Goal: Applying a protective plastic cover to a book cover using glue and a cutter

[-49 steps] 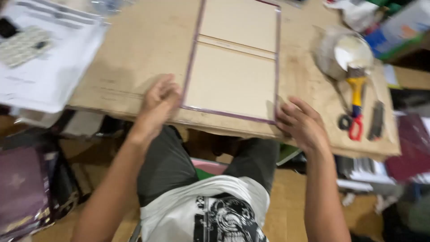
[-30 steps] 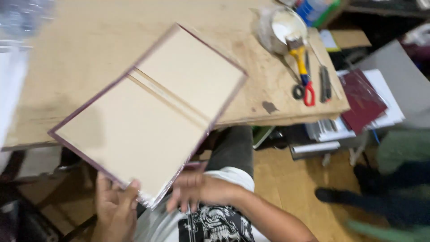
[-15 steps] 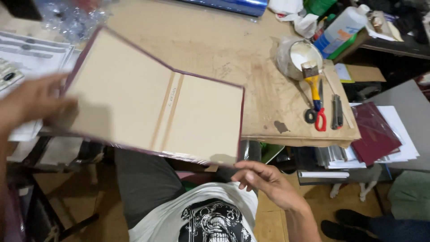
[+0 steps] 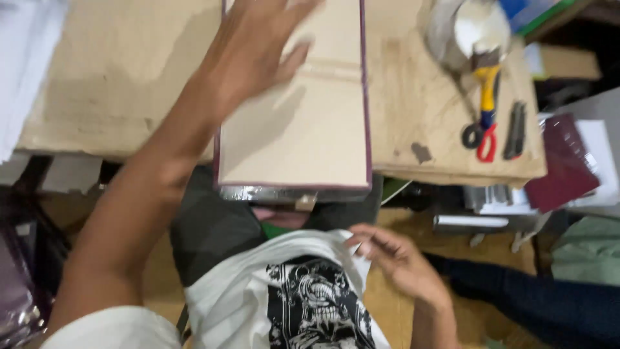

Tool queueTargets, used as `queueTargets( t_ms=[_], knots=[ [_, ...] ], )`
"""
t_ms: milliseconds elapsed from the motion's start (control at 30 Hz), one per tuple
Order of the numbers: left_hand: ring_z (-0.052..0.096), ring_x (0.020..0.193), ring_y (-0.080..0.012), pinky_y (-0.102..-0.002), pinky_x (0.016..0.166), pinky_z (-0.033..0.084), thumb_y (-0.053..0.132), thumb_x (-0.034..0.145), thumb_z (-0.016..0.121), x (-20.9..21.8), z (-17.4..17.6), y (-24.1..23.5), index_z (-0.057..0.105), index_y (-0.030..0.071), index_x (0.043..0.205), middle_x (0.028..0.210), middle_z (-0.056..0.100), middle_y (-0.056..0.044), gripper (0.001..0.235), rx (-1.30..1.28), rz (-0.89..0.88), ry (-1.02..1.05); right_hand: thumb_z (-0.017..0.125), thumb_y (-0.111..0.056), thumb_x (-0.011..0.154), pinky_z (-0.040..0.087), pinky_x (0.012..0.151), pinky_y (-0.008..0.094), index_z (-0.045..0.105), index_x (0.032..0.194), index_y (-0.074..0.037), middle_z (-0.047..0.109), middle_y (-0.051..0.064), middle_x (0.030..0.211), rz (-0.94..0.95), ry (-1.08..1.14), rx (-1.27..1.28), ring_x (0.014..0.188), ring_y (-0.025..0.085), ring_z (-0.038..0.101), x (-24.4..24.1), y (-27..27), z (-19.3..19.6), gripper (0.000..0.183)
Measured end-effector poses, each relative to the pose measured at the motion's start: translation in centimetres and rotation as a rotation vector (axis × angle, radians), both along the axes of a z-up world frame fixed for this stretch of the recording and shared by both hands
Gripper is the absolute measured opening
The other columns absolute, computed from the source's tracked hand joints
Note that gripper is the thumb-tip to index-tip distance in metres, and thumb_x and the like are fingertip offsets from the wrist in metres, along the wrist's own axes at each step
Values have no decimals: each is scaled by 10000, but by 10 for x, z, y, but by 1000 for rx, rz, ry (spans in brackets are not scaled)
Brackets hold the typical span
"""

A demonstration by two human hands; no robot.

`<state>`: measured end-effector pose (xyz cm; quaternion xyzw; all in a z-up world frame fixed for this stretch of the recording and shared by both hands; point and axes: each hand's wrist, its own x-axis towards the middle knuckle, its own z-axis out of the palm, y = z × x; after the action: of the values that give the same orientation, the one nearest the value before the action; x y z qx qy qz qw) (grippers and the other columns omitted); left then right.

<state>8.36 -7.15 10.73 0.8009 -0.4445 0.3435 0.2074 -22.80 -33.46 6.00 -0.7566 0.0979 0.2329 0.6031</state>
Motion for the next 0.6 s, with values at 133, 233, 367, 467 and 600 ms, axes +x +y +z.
queueTargets(
  t_ms=[133, 233, 367, 467, 600],
  knots=[
    [647, 1142, -332, -434, 981, 491, 10, 1044, 734, -96, -29, 62, 673, -6, 1356, 1277, 674, -196, 318, -171, -61, 298, 685, -294, 906, 546, 920, 342, 787, 1183, -151, 839, 47, 1053, -339, -21, -223, 1001, 160, 741, 11, -21, -19, 328],
    [692, 902, -280, -368, 769, 548, 49, 1008, 794, -140, -72, 115, 745, 55, 1236, 1017, 718, -133, 233, -358, 153, 536, 659, -222, 988, 561, 759, 318, 749, 1192, -88, 795, 111, 993, -527, -117, -219, 878, 196, 737, 20, -36, -49, 260],
    [727, 803, -199, -331, 699, 613, 57, 945, 756, -187, -115, 143, 781, 84, 1154, 917, 764, -154, 212, -772, 339, 1075, 587, -228, 1091, 597, 655, 293, 690, 1254, -41, 751, 177, 973, -618, -237, -12, 796, 235, 748, 45, -57, -108, 269],
    [758, 882, -315, -413, 762, 648, 110, 968, 684, -196, -137, 128, 705, 18, 1255, 1058, 748, -275, 301, -1005, 284, 1328, 604, -278, 1107, 603, 637, 280, 693, 1250, -50, 739, 158, 939, -653, -319, 35, 785, 229, 757, 65, -47, -110, 284],
    [765, 952, -390, -460, 807, 641, 322, 1028, 591, -189, -129, 109, 688, -33, 1271, 1114, 737, -316, 441, -1035, 248, 1494, 627, -290, 1110, 601, 581, 255, 729, 1077, -78, 714, 83, 821, -701, -307, 95, 687, 194, 749, 75, -37, -110, 237]
  ],
)
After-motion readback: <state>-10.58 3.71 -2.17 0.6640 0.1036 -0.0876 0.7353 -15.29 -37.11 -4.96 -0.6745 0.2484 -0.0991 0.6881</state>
